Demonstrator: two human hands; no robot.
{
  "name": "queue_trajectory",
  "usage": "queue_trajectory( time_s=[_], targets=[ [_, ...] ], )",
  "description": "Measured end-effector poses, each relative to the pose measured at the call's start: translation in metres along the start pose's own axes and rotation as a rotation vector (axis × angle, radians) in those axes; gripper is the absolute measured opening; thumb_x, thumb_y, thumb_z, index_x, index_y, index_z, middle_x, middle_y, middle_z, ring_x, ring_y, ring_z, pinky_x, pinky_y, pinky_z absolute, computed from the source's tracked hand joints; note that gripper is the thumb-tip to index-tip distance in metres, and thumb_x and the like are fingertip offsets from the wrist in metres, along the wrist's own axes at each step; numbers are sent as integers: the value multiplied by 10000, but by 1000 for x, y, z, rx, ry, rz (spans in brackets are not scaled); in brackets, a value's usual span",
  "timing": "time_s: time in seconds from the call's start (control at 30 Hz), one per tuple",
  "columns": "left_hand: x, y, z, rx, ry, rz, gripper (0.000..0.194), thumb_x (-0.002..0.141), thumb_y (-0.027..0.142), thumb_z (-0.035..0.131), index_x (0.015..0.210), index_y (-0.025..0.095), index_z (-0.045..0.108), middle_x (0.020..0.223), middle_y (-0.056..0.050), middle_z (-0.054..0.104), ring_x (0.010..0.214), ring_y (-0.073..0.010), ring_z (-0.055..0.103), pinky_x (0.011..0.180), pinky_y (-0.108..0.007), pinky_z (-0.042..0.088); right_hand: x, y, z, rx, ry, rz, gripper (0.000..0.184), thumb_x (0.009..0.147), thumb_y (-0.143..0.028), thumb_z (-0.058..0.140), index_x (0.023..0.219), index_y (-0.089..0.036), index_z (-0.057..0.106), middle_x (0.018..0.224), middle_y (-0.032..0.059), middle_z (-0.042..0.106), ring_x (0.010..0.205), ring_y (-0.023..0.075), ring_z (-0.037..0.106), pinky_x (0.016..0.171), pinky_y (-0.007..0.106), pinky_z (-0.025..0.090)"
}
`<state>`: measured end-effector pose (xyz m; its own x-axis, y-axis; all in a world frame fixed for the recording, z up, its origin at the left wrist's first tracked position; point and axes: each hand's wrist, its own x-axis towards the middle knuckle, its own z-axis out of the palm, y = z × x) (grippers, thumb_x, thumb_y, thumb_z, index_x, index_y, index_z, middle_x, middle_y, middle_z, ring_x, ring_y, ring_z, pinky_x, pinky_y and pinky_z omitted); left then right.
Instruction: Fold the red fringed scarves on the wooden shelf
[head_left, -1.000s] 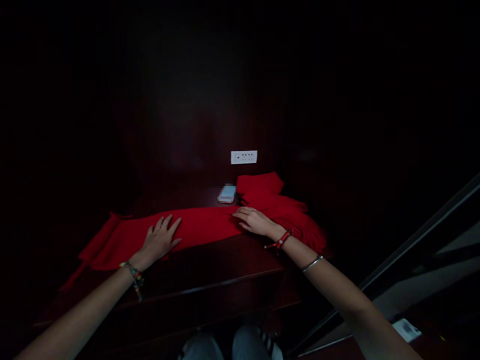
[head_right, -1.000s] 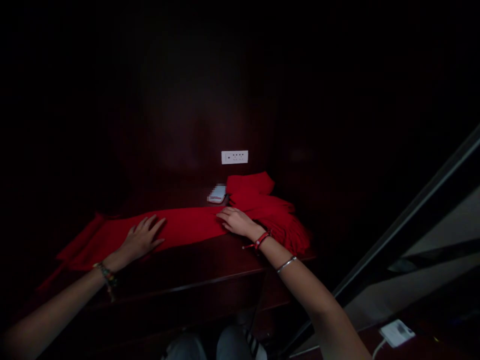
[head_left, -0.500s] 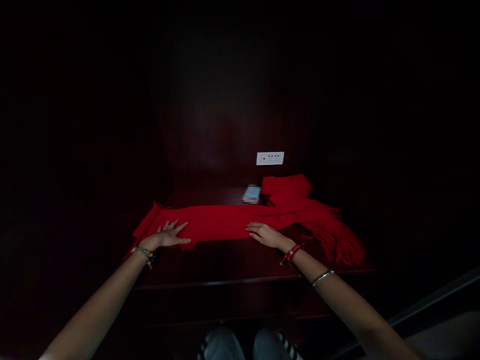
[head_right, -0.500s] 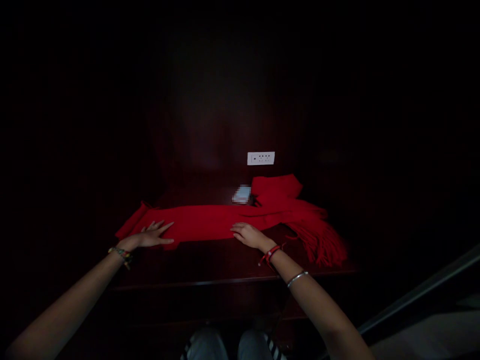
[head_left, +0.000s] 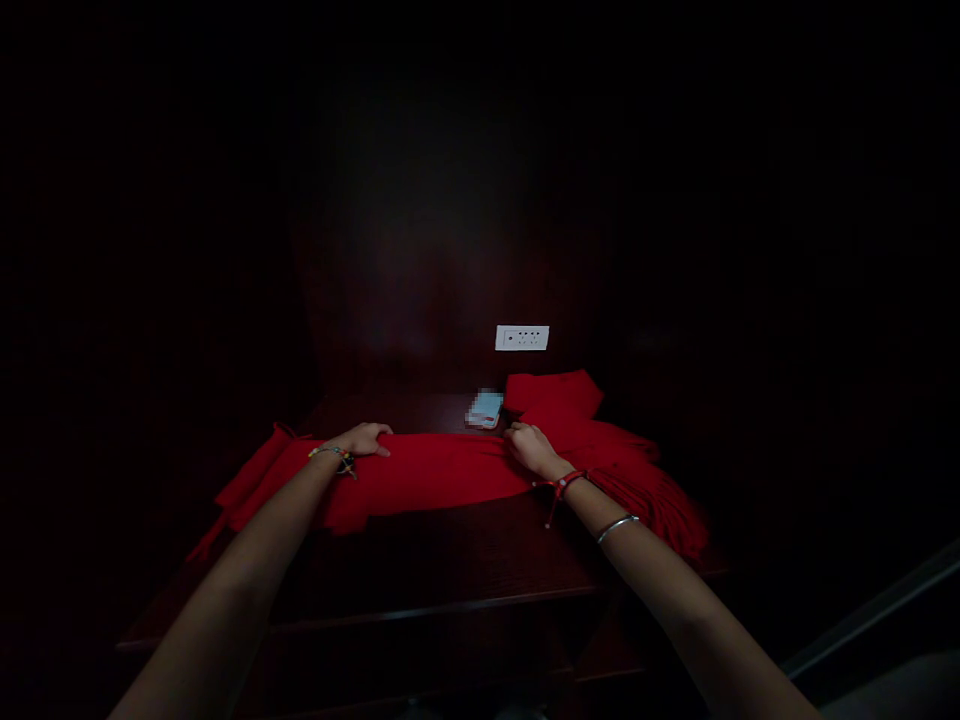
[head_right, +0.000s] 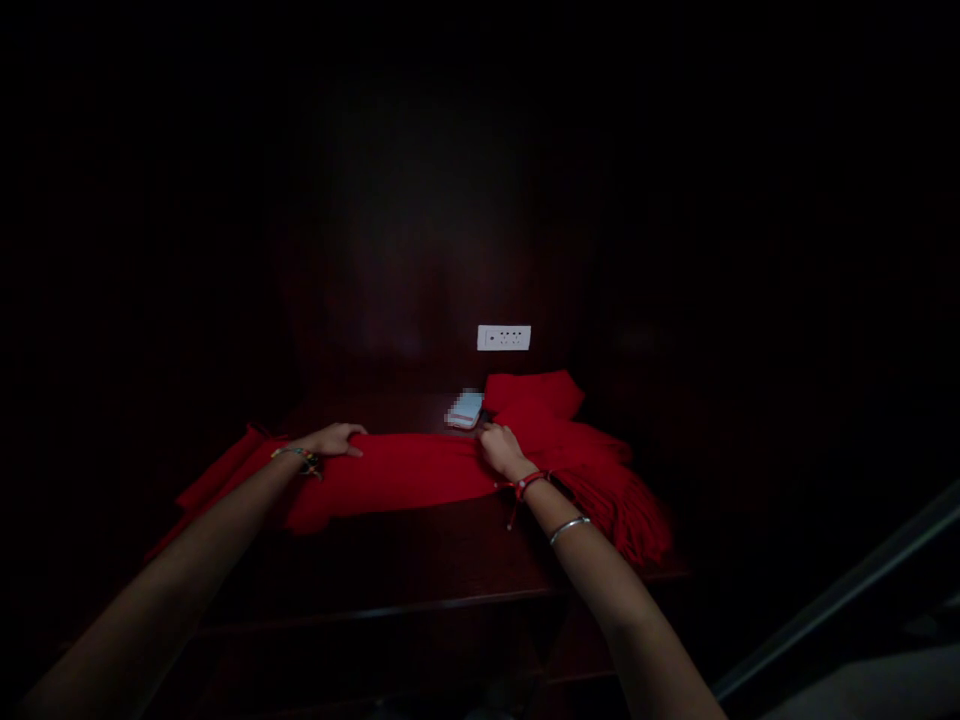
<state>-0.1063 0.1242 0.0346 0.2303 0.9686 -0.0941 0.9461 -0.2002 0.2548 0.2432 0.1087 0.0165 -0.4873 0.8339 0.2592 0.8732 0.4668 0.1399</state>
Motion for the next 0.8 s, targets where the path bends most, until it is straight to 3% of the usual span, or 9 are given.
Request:
queue_trajectory(
  time_s=[0.13, 0.27, 0.43, 0.57, 0.7, 0.8],
  targets=[
    [-17, -9, -20, -4, 146, 198, 222, 657, 360, 545, 792, 193, 600, 856, -37, 600, 822, -183, 528, 798, -263, 365, -15, 10, -8, 17, 173, -18, 242, 878, -212, 338, 940, -153, 564, 927, 94, 571, 824, 167, 537, 748, 259, 387],
    [-60, -4, -29, 190, 254, 315, 160, 753, 279, 427, 769, 192, 561, 830, -31, 554, 791, -162, 510, 778, -255, 374, -40, 16, -6, 57, 282, -94, 246, 887, -211, 327, 972, -150, 550, 929, 91, 579, 830, 167, 534, 772, 271, 390],
    [-115, 2, 3, 463, 151, 351, 263, 795, 132, 339, 931, 205, 552, 988, -55, 554, 856, -161, 540, 761, -261, 419, -71, 13, 13, 30, 155, -321, 238, 852, -131, 386, 1031, -152, 542, 988, 88, 609, 895, 174, 556, 829, 311, 401],
    [-127, 2, 27, 599, 149, 234, 359, 798, 93, 322, 1104, 172, 493, 1150, -122, 511, 959, -211, 541, 746, -313, 453, -75, 13, 25, -44, 92, -318, 325, 816, -83, 416, 1116, -147, 525, 1166, 121, 542, 1075, 209, 494, 904, 360, 377],
    [-126, 5, 24, 626, 96, 205, 374, 801, 146, 343, 1147, 170, 483, 1145, -141, 520, 908, -246, 568, 684, -344, 472, -72, 17, 29, -44, 81, -331, 349, 821, -103, 416, 1153, -140, 519, 1191, 121, 529, 1114, 207, 468, 943, 363, 353],
    [-124, 16, 13, 557, 64, 231, 356, 804, 266, 407, 1138, 191, 506, 1131, -117, 533, 921, -241, 561, 742, -349, 458, -74, 19, 30, -27, 99, -346, 345, 839, -136, 401, 1163, -144, 517, 1191, 113, 532, 1105, 198, 477, 958, 369, 339]
  ],
)
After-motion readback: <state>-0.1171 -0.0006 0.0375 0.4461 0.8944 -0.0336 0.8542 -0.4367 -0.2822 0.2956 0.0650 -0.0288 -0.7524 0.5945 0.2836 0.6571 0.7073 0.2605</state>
